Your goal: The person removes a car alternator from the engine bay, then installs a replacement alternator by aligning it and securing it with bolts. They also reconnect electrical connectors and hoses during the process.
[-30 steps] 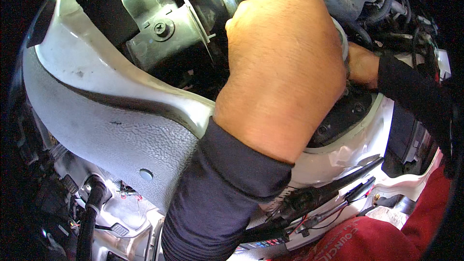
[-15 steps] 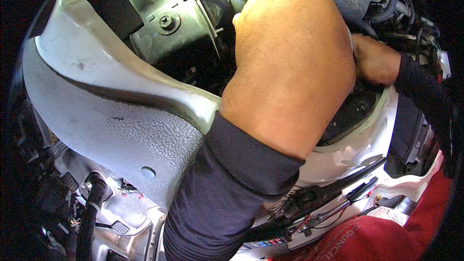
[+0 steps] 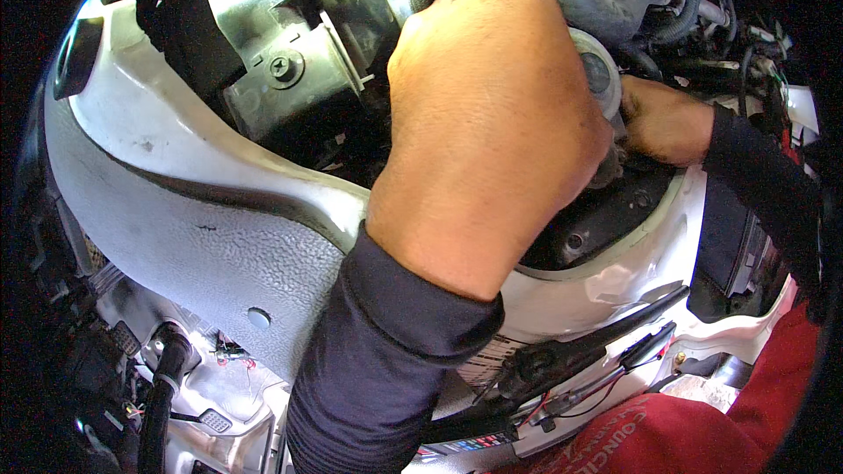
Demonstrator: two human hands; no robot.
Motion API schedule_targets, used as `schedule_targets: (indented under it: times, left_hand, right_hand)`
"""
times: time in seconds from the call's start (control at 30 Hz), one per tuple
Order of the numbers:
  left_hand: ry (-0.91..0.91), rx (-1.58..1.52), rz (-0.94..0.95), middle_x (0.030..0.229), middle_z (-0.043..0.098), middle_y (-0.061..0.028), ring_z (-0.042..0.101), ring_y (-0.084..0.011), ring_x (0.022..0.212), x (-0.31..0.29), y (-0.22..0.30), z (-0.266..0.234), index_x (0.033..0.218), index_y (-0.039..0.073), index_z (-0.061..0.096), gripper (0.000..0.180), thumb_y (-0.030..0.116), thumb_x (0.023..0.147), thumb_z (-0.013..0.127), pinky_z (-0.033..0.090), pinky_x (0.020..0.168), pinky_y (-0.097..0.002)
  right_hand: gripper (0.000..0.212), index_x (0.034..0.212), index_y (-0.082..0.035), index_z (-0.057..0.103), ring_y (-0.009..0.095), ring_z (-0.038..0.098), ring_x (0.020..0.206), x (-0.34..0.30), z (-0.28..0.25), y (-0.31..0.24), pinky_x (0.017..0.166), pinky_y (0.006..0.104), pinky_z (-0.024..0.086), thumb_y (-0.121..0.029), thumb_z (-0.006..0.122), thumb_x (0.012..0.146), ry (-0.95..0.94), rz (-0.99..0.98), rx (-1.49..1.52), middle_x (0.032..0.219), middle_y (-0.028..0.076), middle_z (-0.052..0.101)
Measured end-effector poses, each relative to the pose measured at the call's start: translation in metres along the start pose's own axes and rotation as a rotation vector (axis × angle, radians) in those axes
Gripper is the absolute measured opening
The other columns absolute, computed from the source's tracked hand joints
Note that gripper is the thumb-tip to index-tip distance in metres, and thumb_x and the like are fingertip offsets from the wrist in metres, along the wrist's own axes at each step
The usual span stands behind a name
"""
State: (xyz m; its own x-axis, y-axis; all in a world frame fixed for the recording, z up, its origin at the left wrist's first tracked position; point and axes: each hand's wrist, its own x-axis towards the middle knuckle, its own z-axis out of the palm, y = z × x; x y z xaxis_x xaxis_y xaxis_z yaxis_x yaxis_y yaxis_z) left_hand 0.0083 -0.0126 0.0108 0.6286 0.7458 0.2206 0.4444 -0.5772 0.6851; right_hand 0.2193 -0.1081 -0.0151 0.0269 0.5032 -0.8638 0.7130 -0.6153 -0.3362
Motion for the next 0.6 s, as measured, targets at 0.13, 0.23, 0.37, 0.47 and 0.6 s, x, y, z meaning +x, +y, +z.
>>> schedule_targets:
  times: [0.13, 0.23, 0.37, 0.47, 0.6]
  left_hand:
    - [-0.152, -0.117, -0.011, 0.073, 0.068, -0.0235, 0.07, -0.0436, 0.075, 0.003, -0.012, 0.003, 0.067, 0.001, 0.066, 0.019, 0.013, 0.061, 0.079, 0.057, 0.069, -0.0482]
    - [-0.247, -0.141, -0.06, 0.072, 0.067, -0.024, 0.069, -0.0448, 0.076, 0.005, -0.015, 0.002, 0.069, -0.001, 0.066, 0.024, 0.015, 0.06, 0.082, 0.056, 0.07, -0.0498]
    - [-0.396, -0.129, -0.049, 0.079, 0.07, -0.0257, 0.071, -0.0443, 0.082, 0.008, -0.016, -0.004, 0.079, -0.003, 0.071, 0.029, 0.017, 0.064, 0.086, 0.057, 0.074, -0.0485]
    - [-0.543, -0.18, -0.153, 0.094, 0.076, -0.0203, 0.074, -0.0311, 0.088, 0.01, -0.018, -0.009, 0.102, -0.001, 0.073, 0.041, 0.021, 0.071, 0.09, 0.057, 0.082, -0.0412]
    - [-0.227, -0.318, -0.143, 0.093, 0.072, -0.0264, 0.07, -0.0456, 0.09, 0.008, -0.006, -0.019, 0.095, -0.005, 0.072, 0.026, 0.012, 0.076, 0.08, 0.056, 0.079, -0.0474]
  right_hand:
    - [0.027, 0.095, 0.004, 0.065, 0.019, 0.06, 0.081, -0.034, -0.006, -0.004, 0.069, 0.0378, 0.046, -0.019, 0.067, 0.082, 0.014, -0.009, 0.178, 0.085, 0.012, 0.066]
    - [0.032, 0.106, 0.003, 0.067, 0.016, 0.06, 0.09, -0.037, 0.002, -0.001, 0.081, 0.0328, 0.048, -0.016, 0.072, 0.081, 0.034, -0.099, 0.363, 0.094, 0.007, 0.065]
    - [0.04, 0.12, 0.003, 0.065, 0.014, 0.064, 0.097, -0.028, 0.02, -0.004, 0.087, 0.0318, 0.051, -0.022, 0.074, 0.089, -0.181, -0.178, 0.733, 0.106, 0.006, 0.07]
    - [0.046, 0.121, 0.005, 0.064, 0.014, 0.065, 0.093, -0.026, 0.022, -0.014, 0.081, 0.0288, 0.052, -0.026, 0.076, 0.089, -0.178, -0.102, 0.67, 0.102, 0.006, 0.071]
    - [0.06, 0.109, 0.012, 0.063, 0.022, 0.061, 0.095, -0.04, 0.013, -0.025, 0.082, 0.0332, 0.049, -0.039, 0.077, 0.08, 0.121, 0.036, 0.32, 0.1, 0.015, 0.066]
